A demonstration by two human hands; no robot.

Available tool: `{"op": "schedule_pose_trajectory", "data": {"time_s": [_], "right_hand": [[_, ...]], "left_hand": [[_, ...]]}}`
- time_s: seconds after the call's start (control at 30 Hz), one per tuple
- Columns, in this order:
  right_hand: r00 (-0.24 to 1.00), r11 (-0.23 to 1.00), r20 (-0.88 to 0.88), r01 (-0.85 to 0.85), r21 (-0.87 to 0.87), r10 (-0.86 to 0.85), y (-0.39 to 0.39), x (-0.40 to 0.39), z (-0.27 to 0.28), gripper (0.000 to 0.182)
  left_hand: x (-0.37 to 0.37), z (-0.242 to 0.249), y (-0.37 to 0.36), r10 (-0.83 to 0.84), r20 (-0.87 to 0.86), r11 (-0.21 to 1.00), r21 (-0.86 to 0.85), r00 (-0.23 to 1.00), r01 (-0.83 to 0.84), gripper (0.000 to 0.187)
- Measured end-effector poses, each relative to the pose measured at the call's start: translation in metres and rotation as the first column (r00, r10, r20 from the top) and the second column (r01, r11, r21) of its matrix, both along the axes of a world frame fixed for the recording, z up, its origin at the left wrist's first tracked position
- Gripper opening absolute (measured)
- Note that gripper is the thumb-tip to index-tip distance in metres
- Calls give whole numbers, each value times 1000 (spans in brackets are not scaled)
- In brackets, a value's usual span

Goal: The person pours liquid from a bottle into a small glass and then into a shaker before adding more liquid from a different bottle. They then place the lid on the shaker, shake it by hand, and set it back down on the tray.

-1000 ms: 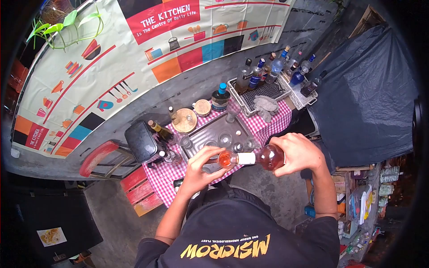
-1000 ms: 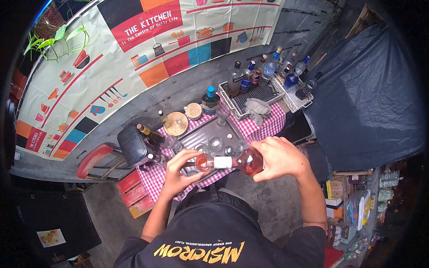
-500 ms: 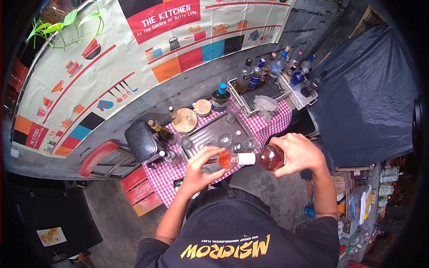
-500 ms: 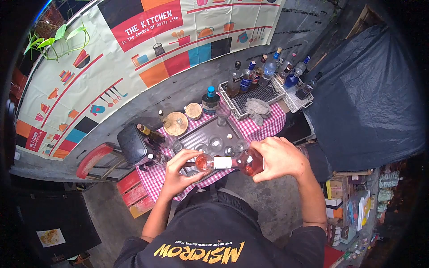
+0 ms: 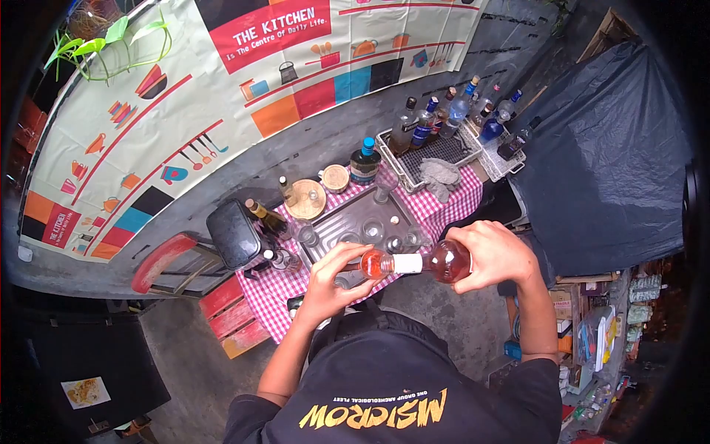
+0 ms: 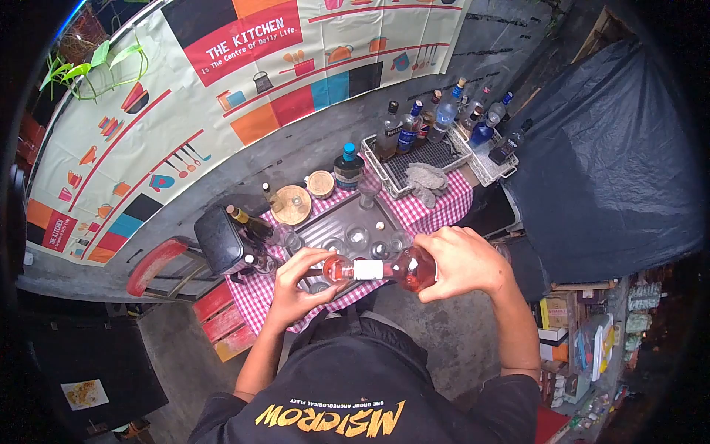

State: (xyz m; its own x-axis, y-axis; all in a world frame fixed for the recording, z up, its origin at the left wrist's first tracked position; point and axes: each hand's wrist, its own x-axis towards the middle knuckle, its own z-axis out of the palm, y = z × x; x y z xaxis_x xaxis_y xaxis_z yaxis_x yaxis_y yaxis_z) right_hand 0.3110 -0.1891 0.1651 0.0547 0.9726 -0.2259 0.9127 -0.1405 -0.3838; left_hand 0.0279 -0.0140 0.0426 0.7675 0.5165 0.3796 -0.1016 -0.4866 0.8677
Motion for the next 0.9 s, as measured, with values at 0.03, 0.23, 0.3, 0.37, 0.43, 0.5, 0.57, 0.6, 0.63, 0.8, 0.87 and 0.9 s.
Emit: {"op": "schedule_pose_trajectory", "data": {"time_s": [0.03,0.23,0.3,0.37,0.43,0.5,0.57,0.6,0.63,0.8,0.87,0.9], "right_hand": [[1000,1000,7,-3,8,3,0,0,0,59],[1000,1000,11,-14,18,14,-2,0,-3,60],[1000,1000,-4,-14,8,14,-2,0,-1,60],[1000,1000,-2,-13,-1,13,-1,0,0,60],[1000,1000,5,-12,1,12,-2,0,0,60],[1000,1000,14,-13,14,13,-3,-1,0,61],[1000,997,7,3,-76,-3,-1,-2,5,67],[1000,993,5,11,-120,-11,-1,-2,7,70],[1000,995,-3,11,-103,-12,-1,-2,5,69],[992,998,-126,20,-63,-28,-3,-1,-4,69],[983,1000,-185,11,-7,-12,-6,1,-14,68],[977,1000,-213,8,22,-3,-8,3,-19,68]], "left_hand": [[0,1,0,-3,-1,1000,2,1000,3,62],[-2,8,-2,-37,-26,998,-46,999,35,59],[-3,8,-2,-42,-20,999,-33,999,41,59],[-2,8,-2,-30,-10,999,-31,999,30,60],[-1,6,-4,-4,5,999,-42,1000,4,60],[-3,8,-2,-33,-12,999,-29,999,33,60],[-4,10,-2,-47,-19,999,-27,999,46,59],[-4,10,-2,-45,-17,998,-32,999,45,59],[-4,11,-3,-44,-15,998,-38,999,44,59],[-7,11,-3,-10,4,998,-64,1000,10,58],[-8,10,-3,5,12,997,-73,1000,-4,58],[-9,8,-3,14,11,997,-70,1000,-13,58]]}}
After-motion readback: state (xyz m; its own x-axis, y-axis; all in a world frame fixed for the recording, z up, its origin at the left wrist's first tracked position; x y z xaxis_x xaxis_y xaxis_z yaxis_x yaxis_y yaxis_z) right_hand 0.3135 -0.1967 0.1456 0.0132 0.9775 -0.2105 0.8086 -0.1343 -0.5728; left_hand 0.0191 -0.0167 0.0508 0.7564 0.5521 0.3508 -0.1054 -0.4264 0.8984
